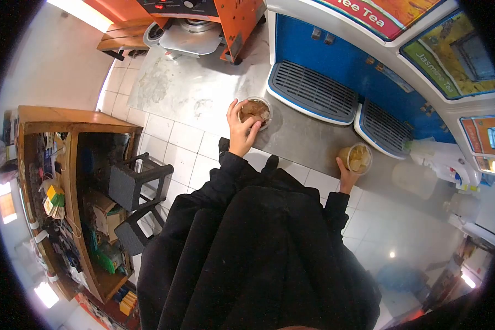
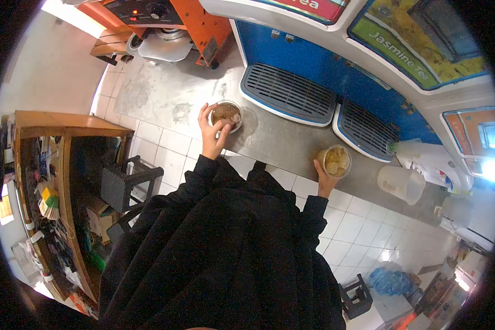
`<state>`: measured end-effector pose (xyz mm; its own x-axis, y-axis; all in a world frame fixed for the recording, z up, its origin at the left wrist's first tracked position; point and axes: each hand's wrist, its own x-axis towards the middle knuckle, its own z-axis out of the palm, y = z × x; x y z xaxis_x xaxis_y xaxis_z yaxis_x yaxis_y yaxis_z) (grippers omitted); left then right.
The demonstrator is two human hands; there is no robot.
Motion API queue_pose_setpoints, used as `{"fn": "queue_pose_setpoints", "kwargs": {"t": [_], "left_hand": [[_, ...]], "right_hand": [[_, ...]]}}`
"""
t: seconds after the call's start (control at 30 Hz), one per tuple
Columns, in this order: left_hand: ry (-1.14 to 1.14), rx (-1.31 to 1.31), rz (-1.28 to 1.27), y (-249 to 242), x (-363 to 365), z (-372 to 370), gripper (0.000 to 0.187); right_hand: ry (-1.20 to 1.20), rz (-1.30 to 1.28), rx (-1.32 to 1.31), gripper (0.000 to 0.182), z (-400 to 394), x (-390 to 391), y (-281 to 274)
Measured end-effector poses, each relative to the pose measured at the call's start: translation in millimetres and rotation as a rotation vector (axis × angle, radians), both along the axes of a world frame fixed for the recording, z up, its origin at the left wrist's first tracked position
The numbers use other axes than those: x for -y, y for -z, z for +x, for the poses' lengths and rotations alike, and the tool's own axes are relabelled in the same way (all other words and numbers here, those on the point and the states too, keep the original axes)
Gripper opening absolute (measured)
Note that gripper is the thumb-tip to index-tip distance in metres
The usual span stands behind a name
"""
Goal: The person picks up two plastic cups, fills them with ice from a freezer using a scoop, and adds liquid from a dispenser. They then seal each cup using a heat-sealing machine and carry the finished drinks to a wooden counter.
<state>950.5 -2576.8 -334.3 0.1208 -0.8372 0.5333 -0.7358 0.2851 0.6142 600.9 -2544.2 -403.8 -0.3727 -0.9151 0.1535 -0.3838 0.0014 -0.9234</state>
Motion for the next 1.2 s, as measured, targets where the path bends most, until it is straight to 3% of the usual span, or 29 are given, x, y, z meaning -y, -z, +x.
{"fn": "queue_pose_setpoints", "kwargs": {"t": [0.1, 0.17, 0.27, 0.43, 0.53, 0.63, 0.73, 0.8, 0.83, 0.87, 0.9, 0.93, 1.0, 1.03, 1.2], "left_hand": [[0.023, -0.202, -0.018, 5, -3, -1, 0.024], [0.083, -0.824, -0.038, 9, 2, -2, 0.040], [0.103, -0.777, 0.123, 12, 4, -1, 0.049], [0.082, -0.855, 0.132, 15, 5, -4, 0.045], [0.069, -0.812, 0.130, 13, 6, -4, 0.046], [0.078, -0.812, 0.125, 15, 6, -4, 0.046], [0.096, -0.795, 0.135, 15, 6, -3, 0.049], [0.161, -0.930, 0.112, 16, 4, -3, 0.064], [0.165, -0.932, 0.112, 22, 1, -2, 0.064], [0.215, -0.925, 0.115, 29, -3, 0, 0.077], [0.264, -0.917, 0.120, 35, -4, 1, 0.090], [0.266, -0.918, 0.123, 34, -3, 1, 0.090], [0.134, -0.700, 0.249, 32, 3, 1, 0.105], [0.059, -0.559, 0.205, 38, 12, 2, 0.097], [0.096, -0.657, 0.229, 46, 35, 3, 0.080]], "right_hand": [[0.000, -0.012, -0.041, 0.077, -4, 1, 5], [0.009, -0.002, -0.109, 0.082, -4, 1, 5], [0.014, 0.032, 0.014, 0.080, -2, 1, 4], [0.020, 0.003, -0.082, 0.077, -1, 1, 1], [-0.002, 0.014, 0.036, 0.076, 2, 1, -4], [-0.012, -0.004, -0.083, 0.075, 1, 1, -3], [-0.026, 0.051, -0.008, 0.077, -1, 1, -3], [-0.028, 0.045, -0.127, 0.080, -16, -1, 22], [-0.030, 0.039, -0.246, 0.083, -14, 0, 18], [-0.026, 0.035, -0.247, 0.083, -12, 1, 13], [-0.005, -0.065, -0.011, 0.086, -9, -1, 9], [0.015, -0.160, 0.225, 0.089, 1, -3, -6], [0.062, -0.200, 0.171, 0.089, 16, -2, -26], [0.110, -0.244, 0.115, 0.089, 20, 0, -31], [0.146, -0.228, 0.094, 0.082, 25, 12, -35]]}}
